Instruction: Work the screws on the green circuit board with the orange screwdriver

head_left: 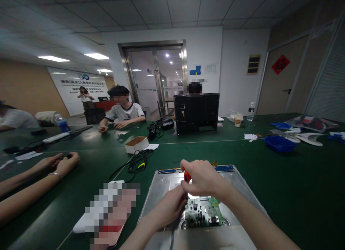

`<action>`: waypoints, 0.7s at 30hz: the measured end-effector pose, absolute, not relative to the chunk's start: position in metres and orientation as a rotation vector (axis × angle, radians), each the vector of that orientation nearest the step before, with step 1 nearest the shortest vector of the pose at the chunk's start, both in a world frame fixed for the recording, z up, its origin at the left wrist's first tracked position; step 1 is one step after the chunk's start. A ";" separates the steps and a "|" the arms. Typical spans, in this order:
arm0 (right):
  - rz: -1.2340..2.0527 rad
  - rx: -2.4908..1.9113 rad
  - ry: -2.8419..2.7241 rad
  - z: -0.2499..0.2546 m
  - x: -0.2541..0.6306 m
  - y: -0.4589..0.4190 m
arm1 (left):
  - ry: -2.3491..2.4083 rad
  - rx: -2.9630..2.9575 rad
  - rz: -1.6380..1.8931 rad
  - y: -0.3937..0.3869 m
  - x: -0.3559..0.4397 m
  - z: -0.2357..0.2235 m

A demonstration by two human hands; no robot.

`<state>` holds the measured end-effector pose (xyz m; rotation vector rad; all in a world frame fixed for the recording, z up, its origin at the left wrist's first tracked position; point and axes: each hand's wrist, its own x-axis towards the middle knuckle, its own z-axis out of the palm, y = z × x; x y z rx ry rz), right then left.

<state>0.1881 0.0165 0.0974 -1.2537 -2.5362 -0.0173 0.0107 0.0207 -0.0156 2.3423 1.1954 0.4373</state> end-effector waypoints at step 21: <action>0.004 -1.306 -2.529 0.097 0.190 0.020 | 1.237 2.370 0.409 0.020 0.010 -0.013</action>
